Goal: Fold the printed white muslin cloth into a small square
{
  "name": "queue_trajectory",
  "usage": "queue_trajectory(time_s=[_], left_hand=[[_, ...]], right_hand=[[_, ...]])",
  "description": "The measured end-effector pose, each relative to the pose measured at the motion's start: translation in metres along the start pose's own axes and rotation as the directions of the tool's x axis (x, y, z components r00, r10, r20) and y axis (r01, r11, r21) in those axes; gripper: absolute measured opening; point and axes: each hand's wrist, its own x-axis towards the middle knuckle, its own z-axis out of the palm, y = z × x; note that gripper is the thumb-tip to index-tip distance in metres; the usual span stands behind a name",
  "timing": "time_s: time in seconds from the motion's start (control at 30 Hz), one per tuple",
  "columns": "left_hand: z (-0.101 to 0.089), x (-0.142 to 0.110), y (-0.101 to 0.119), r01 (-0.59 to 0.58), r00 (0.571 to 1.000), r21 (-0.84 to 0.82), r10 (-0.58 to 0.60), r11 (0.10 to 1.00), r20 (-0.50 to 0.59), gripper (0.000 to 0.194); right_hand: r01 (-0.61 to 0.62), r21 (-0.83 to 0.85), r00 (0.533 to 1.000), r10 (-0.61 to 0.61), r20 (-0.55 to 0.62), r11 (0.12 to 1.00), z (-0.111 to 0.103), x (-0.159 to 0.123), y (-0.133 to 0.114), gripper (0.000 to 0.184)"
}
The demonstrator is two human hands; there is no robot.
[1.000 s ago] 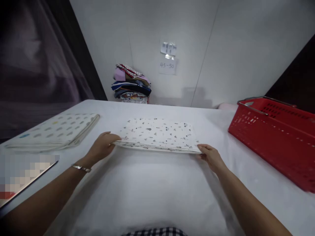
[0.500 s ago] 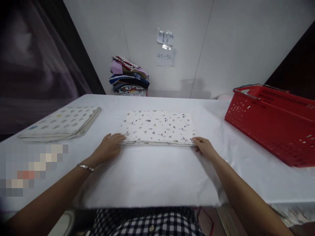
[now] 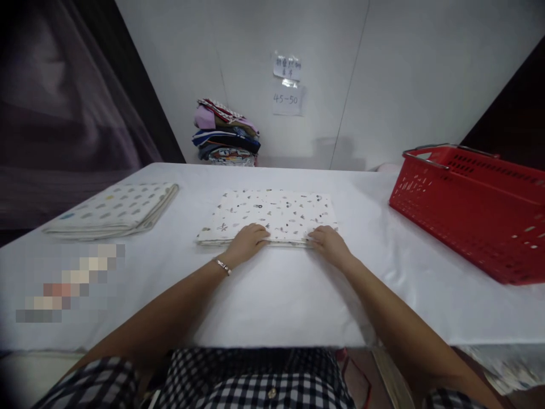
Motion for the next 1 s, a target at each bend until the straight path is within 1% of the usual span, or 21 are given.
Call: queue_trajectory(time_s=[0.1, 0.2, 0.4, 0.57, 0.67, 0.77, 0.9, 1.0], left_hand=[[0.006, -0.001, -0.003, 0.003, 0.999, -0.028, -0.004, 1.000, -0.040, 0.017], [0.010, -0.004, -0.005, 0.009, 0.997, -0.041, -0.012, 0.999, -0.075, 0.022], [0.008, -0.004, -0.004, 0.015, 0.999, -0.002, -0.015, 1.000, -0.049, 0.027], [0.006, -0.003, -0.001, -0.014, 0.999, -0.004, 0.013, 1.000, -0.032, 0.022], [0.007, -0.004, 0.001, -0.039, 0.998, -0.016, 0.038, 0.999, -0.044, 0.023], [0.008, -0.003, 0.001, -0.029, 0.999, -0.014, 0.028, 0.999, -0.035, 0.021], [0.007, -0.002, 0.000, 0.002, 1.000, 0.034, -0.002, 0.999, -0.015, 0.015], [0.006, -0.001, -0.001, -0.002, 0.999, 0.072, 0.004, 0.997, -0.037, 0.019]], right_hand=[[0.086, -0.022, 0.993, -0.084, 0.084, 0.996, 0.010, 0.013, -0.004, 0.022], [0.128, -0.035, 0.987, -0.124, 0.104, 0.991, 0.017, 0.016, -0.004, 0.024], [0.132, -0.060, 0.991, -0.131, 0.016, 0.989, 0.025, 0.010, -0.007, 0.030], [0.112, -0.044, 0.993, -0.113, -0.018, 0.993, 0.025, 0.011, -0.007, 0.033], [0.110, -0.045, 0.994, -0.111, -0.017, 0.993, 0.024, 0.012, -0.007, 0.031], [0.103, -0.041, 0.995, -0.103, -0.010, 0.994, 0.023, 0.012, -0.007, 0.029], [0.089, -0.027, 0.996, -0.089, -0.009, 0.996, 0.023, 0.012, -0.008, 0.028], [0.087, -0.021, 0.996, -0.087, -0.023, 0.996, 0.022, 0.012, -0.008, 0.028]])
